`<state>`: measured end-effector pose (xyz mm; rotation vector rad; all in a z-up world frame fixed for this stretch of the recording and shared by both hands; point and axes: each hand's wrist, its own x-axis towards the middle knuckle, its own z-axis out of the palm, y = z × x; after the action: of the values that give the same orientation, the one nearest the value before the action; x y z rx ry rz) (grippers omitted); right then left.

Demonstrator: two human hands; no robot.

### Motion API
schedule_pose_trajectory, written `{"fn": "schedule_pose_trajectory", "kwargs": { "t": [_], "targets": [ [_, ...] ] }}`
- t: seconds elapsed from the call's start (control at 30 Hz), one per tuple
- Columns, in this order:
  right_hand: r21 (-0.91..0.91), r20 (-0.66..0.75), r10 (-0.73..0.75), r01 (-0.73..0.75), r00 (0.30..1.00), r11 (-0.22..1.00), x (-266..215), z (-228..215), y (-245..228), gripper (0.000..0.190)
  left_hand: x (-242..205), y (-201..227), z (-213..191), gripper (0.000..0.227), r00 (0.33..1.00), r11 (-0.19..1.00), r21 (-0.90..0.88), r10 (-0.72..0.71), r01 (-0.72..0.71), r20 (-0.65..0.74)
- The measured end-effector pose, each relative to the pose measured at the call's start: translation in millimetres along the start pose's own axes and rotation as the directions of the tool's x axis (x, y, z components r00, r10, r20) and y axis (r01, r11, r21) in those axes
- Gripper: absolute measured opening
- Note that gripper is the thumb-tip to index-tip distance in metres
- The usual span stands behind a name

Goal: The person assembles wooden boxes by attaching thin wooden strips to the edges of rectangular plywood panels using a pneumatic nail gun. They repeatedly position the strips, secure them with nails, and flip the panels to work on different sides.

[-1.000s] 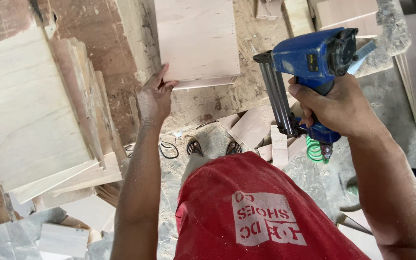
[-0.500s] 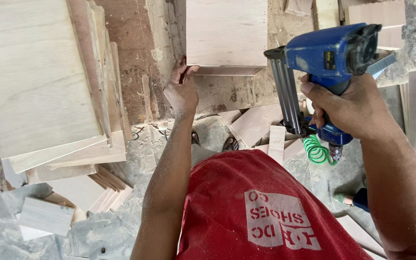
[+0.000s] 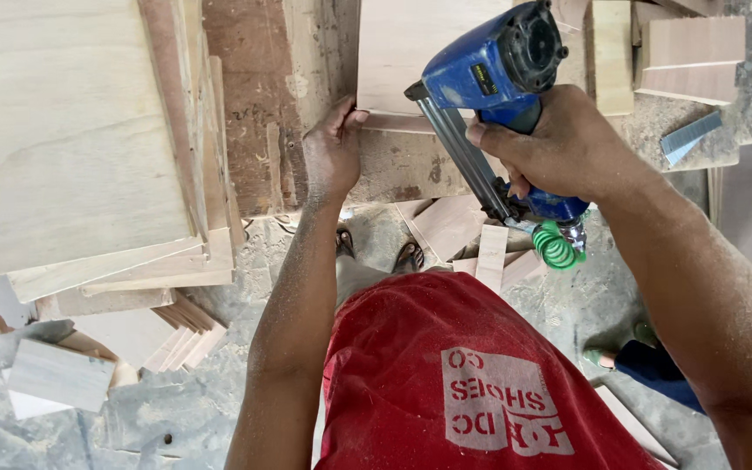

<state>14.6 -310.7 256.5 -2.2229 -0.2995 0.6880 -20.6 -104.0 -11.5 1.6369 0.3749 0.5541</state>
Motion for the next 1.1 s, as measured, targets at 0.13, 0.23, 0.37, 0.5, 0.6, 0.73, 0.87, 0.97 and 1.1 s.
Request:
{"fn": "schedule_pose_trajectory", "kwargs": {
  "t": [0.13,0.23,0.37,0.5,0.6,0.73,0.87,0.97,1.1],
  "targets": [
    [-0.066,0.030,0.007,-0.005,1.000,0.998,10,2,0,0.038,1,13,1,0.021,0.998,0.998,-0.049,0.033,-0.030,0.047],
    [-0.097,0.049,0.036,-0.031,0.998,0.995,16,5,-13,0.037,2,25,-1,0.021,0.996,0.997,-0.024,0.075,-0.074,0.051],
    [-0.104,0.129,0.065,-0.052,0.990,0.993,28,11,-7,0.035,2,9,15,0.021,0.995,0.994,-0.062,0.091,-0.087,0.050],
    [-0.139,0.129,0.098,-0.080,0.987,0.987,38,15,-4,0.031,1,30,5,0.022,0.994,0.994,-0.044,0.099,-0.096,0.054],
    [-0.137,0.179,0.087,-0.062,0.980,0.989,47,16,2,0.029,2,30,1,0.022,0.993,0.995,0.013,0.101,-0.102,0.068],
    [-0.141,0.201,0.094,-0.067,0.975,0.988,51,15,2,0.029,4,24,-2,0.022,0.993,0.998,0.006,0.068,-0.069,0.092],
    [-0.202,0.216,0.110,-0.065,0.970,0.977,51,15,-2,0.028,3,30,-3,0.022,0.996,0.999,-0.009,0.044,-0.043,0.083],
    [-0.240,0.189,0.139,-0.091,0.972,0.967,54,16,1,0.024,4,23,0,0.023,0.995,0.997,0.000,0.073,-0.073,0.071],
    [-0.270,0.179,0.147,-0.095,0.973,0.958,47,22,-12,0.028,5,-17,7,0.022,0.995,0.995,0.038,0.090,-0.091,0.039]
  ]
}}
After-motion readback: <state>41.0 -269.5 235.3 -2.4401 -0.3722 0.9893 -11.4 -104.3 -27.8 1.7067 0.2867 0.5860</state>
